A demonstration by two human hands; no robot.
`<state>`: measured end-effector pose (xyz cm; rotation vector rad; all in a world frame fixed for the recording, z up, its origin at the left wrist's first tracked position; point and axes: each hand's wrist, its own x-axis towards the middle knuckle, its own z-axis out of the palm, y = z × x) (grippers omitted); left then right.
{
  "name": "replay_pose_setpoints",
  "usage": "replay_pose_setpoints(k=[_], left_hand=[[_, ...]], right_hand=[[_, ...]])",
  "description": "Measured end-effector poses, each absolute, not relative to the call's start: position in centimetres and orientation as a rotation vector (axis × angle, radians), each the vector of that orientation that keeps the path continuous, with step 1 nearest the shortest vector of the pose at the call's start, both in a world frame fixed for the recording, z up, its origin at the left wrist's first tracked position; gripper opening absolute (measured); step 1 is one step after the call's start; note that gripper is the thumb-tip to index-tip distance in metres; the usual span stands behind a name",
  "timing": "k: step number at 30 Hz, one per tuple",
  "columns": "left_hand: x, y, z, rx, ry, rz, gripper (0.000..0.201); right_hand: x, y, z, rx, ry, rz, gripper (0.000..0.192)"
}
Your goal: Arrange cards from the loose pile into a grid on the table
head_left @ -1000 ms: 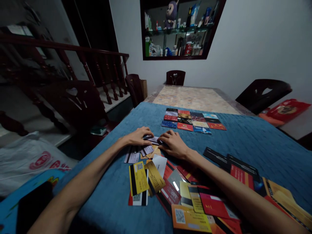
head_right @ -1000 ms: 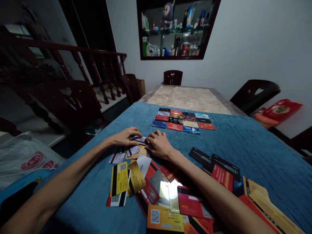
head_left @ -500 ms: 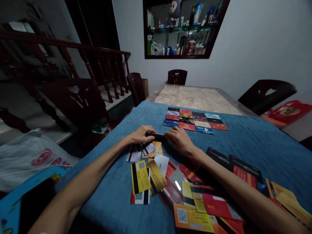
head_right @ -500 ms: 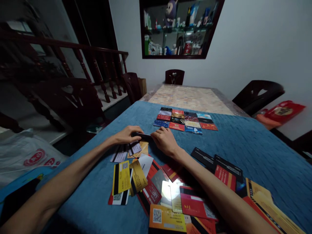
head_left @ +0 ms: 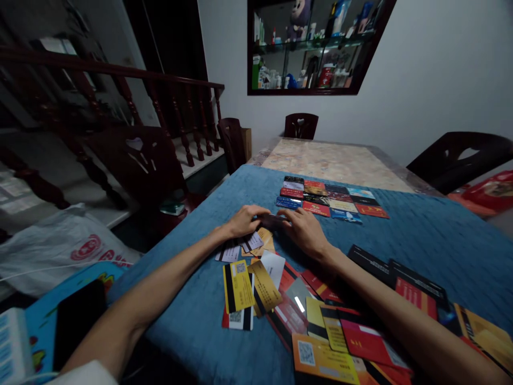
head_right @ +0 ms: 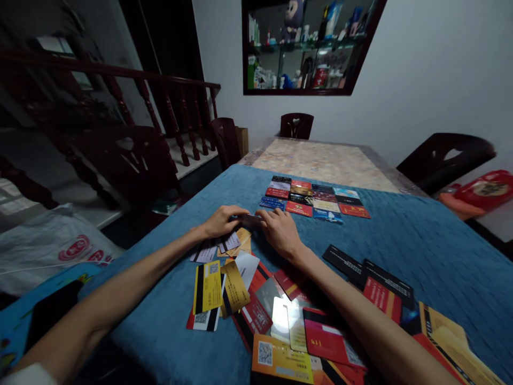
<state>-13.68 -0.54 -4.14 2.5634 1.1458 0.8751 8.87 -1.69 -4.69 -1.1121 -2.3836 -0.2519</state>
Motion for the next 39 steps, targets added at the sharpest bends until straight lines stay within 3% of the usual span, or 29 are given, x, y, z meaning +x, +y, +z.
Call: replay_pose_setpoints(k=[10,15,25,39], left_hand=[[-13.4,-0.4,-4.7,2.564,1.2,0.855,0.047],[-13.0,-0.6,-4.7,2.503,1.228,0.91,0.041],[-12.6,-1.1,-4.3,2.415,1.222,1.024,0.03],[-12.9,-1.0,-4.1,2.351,1.226,1.06,0.037]], right_hand=[[8.5,-2.1,-4.9,-1.201,-2.423,-0.33,0.035],[8.4,-2.3,-4.9,-1.223,-2.434,-0.412,0.041],[8.6,-2.4,-5.0,-1.148,-2.421,-0.615,0.041],[9.1,-2.2,-4.3,-1.179,-2.322,-0.622,0.037]])
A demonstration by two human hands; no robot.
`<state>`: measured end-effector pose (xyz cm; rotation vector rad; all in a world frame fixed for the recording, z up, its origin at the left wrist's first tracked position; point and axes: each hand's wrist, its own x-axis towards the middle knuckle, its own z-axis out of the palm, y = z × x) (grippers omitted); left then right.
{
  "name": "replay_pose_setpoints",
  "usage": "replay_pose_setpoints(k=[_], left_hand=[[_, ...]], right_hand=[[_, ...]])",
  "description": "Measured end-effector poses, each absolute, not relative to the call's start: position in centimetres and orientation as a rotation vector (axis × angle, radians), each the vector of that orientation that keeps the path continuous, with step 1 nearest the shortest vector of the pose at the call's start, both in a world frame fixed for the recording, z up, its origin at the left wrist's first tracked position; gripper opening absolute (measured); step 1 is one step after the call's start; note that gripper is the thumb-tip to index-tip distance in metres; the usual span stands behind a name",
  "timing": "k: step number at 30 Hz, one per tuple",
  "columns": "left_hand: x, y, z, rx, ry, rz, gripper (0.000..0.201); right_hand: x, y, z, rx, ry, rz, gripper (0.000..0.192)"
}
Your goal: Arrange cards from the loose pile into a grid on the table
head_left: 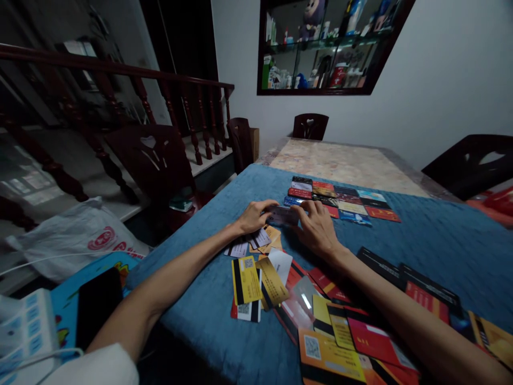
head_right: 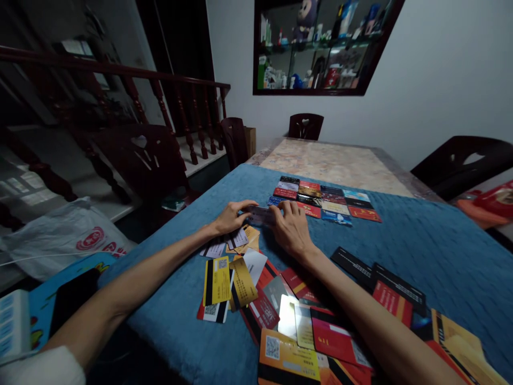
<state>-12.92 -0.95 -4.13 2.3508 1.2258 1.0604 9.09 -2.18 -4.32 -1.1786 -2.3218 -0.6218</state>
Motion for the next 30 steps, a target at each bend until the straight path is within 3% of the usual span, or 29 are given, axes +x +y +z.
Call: replay_pose_setpoints(k=[20,30], left_hand=[[-13.7,-1.3,-3.6,2.749,1.183,0.939,0.053],[-13.9,-0.7,-2.6,2.932,1.231,0.782,0.05]], right_hand=[[9.7,-1.4,-3.5,-1.158,-2.421,-0.471,0.042],[9.7,-1.1,-1.5,-1.189,-2.51,-0.482,0.043]])
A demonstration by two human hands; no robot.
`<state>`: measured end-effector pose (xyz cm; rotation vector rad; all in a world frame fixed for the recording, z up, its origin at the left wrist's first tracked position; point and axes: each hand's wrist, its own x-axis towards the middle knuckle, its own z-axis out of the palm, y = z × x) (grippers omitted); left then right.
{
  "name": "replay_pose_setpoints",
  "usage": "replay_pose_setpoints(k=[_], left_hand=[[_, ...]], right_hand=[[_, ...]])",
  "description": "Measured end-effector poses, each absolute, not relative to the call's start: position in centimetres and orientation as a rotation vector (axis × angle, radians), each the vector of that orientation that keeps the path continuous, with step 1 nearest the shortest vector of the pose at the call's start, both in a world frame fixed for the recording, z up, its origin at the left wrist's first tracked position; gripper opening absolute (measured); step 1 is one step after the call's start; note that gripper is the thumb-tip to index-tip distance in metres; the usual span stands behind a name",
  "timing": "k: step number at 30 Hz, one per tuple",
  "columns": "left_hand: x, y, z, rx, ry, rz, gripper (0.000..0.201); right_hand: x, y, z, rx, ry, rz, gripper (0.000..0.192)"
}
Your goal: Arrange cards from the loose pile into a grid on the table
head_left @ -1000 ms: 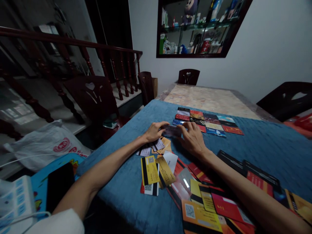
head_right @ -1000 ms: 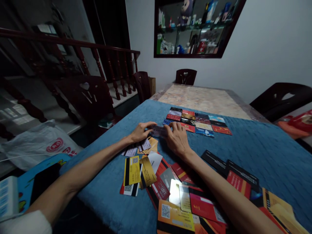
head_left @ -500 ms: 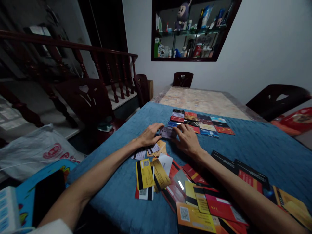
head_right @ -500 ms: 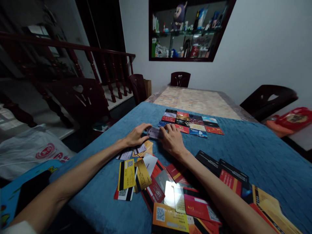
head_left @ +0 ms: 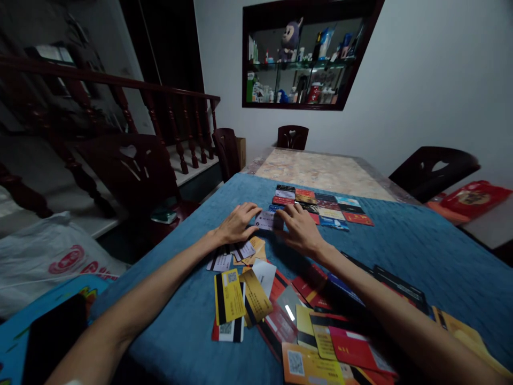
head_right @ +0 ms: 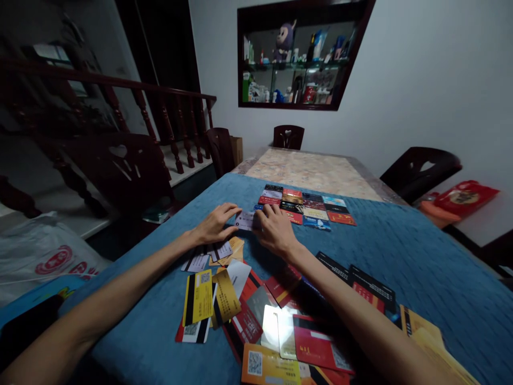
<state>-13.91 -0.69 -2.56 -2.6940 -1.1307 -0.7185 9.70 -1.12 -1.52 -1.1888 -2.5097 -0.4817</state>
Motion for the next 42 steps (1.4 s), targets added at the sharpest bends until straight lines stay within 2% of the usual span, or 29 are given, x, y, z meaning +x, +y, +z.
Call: replay_pose_setpoints(k=[8,18,27,30,42], left_hand=[[-13.5,1.1,-1.5,-2.677,-1.168,-0.691,0.048],[-11.9,5.0,-0.1,-2.67,-1.165,-0.53,0.041],[-9.6,11.1,-0.1,-2.742,-1.196,-0.635,0.034],[-8.8,13.3,-0.4,-2.768,-1.229,-0.668,0.03],[-6.6,19.8,-1.7,-2.85,-1.339,-0.644,0.033]], right_hand=[[10.4,0.8,-0.5,-1.127,-2.51,-0.51,0.05],[11.8,4.9,-0.1,-1.124,-2.532,-0.457,0.045],[14.0,9.9,0.1,-1.146,-2.52,-0.327,0.035],[14.6,11.6,-0.1,-1.193,-2.506,-0.291,0.03],[15.1,16.3,-0.9,-1.495,-2.548,-0.287,0.031]])
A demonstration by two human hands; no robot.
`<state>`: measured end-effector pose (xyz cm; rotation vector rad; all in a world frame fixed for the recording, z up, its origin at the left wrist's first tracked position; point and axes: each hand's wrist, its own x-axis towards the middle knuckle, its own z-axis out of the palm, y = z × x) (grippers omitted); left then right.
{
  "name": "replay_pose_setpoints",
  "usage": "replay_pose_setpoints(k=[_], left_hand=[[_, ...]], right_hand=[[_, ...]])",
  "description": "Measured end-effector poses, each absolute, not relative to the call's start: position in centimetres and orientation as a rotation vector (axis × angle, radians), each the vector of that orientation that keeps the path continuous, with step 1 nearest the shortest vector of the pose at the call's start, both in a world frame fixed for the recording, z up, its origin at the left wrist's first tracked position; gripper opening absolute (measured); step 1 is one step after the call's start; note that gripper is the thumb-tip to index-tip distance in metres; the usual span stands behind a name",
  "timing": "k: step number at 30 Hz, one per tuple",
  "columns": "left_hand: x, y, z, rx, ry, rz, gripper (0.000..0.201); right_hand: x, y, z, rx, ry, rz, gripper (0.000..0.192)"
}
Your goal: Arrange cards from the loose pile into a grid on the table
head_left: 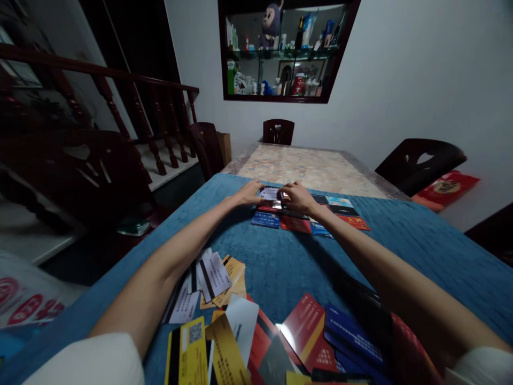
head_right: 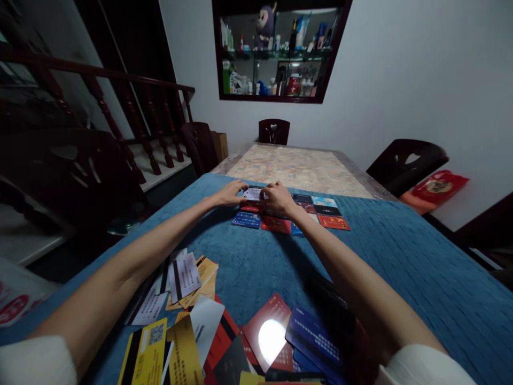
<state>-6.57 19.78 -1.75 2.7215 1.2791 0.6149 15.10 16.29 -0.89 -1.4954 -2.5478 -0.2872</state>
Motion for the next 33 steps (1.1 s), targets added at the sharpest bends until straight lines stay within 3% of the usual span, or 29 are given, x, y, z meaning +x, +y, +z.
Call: replay_pose_setpoints(k=[13,33], left_hand=[[-5.6,23.3,-3.6,2.658,1.267,0.597,0.035],[-5.4,22.9,-3.5,2.665,1.284,0.457,0.037]], right_hand=[[15.5,19.8,-3.0,-1.625,-2.565,-0.235,0.036],[15.1,20.4,-3.4,-1.64,-2.644,-0.207,0.035]])
